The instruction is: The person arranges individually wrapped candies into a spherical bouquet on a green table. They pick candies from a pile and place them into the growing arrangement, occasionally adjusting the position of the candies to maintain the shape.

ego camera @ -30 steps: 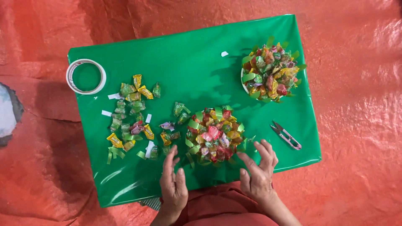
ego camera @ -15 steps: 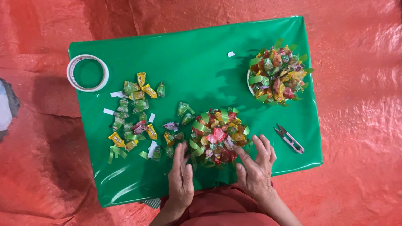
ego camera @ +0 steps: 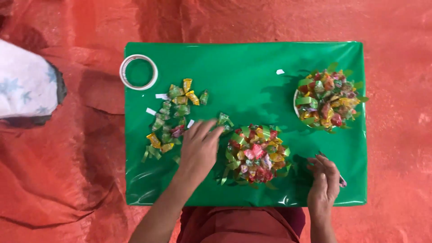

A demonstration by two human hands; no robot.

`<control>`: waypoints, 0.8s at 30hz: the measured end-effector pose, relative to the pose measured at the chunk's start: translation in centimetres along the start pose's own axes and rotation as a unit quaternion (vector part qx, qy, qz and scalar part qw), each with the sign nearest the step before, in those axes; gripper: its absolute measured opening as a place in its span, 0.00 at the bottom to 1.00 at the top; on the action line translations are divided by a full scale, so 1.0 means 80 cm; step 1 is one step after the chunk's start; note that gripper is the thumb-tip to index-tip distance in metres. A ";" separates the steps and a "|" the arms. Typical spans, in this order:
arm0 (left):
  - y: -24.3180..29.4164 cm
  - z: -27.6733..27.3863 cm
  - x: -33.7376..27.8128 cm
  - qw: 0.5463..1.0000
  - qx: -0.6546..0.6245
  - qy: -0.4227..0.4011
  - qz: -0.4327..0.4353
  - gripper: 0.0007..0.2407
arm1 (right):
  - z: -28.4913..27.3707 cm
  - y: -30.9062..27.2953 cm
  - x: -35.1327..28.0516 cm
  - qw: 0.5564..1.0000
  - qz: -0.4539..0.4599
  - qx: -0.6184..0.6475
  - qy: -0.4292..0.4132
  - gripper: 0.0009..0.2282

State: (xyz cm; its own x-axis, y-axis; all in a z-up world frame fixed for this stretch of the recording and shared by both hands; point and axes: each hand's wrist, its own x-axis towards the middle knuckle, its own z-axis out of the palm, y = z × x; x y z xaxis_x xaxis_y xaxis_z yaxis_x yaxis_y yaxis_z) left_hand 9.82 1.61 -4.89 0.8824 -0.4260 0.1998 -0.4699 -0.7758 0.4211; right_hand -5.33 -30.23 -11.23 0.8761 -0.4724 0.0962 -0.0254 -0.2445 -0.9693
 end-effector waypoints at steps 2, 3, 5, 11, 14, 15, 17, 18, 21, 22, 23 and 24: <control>-0.020 0.035 0.019 0.997 0.018 -0.074 0.020 0.17 | 0.001 0.013 -0.005 1.000 -0.003 -0.002 0.009 0.15; -0.031 0.051 0.030 0.987 0.033 -0.151 0.044 0.25 | 0.002 0.019 -0.006 1.000 -0.005 -0.007 0.023 0.14; -0.040 0.060 0.034 0.985 0.025 -0.168 0.039 0.25 | 0.004 0.012 -0.002 1.000 -0.004 0.002 0.023 0.12; -0.059 -0.001 0.015 0.976 0.063 -0.203 -0.039 0.17 | 0.000 0.032 -0.007 0.999 -0.004 0.024 0.045 0.10; -0.090 0.000 -0.021 0.981 0.039 -0.183 -0.052 0.18 | 0.006 0.027 -0.009 0.999 -0.005 0.004 0.049 0.09; -0.100 0.003 -0.035 0.992 -0.008 -0.120 -0.033 0.19 | 0.008 0.024 -0.008 0.999 -0.012 0.000 0.048 0.10; -0.074 -0.007 -0.034 0.995 0.018 -0.095 -0.020 0.18 | 0.008 0.019 -0.007 0.999 -0.022 -0.014 0.039 0.09; -0.061 -0.012 -0.033 0.996 0.043 -0.072 -0.006 0.18 | 0.008 0.016 -0.006 0.999 -0.032 -0.029 0.032 0.09; -0.040 0.025 -0.051 0.993 0.036 -0.090 0.067 0.19 | 0.010 0.015 -0.008 0.998 -0.043 -0.034 0.033 0.11; -0.044 0.032 -0.055 0.993 0.034 -0.091 0.066 0.19 | 0.010 0.014 -0.008 0.998 -0.043 -0.036 0.032 0.11; -0.047 0.039 -0.058 0.993 0.058 -0.076 0.076 0.18 | 0.009 0.014 -0.008 0.998 -0.040 -0.035 0.032 0.10; -0.052 0.045 -0.060 0.991 0.084 -0.062 0.088 0.17 | 0.010 0.014 -0.009 0.998 -0.036 -0.033 0.034 0.10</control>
State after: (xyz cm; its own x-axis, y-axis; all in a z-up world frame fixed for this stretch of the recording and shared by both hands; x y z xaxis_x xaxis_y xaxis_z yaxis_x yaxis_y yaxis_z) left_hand 7.41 5.21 -10.80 0.7821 -0.6066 0.1427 -0.6221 -0.7468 0.2352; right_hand -5.60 -29.49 -12.56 0.8427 -0.5069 0.1815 0.0020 -0.3342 -0.9425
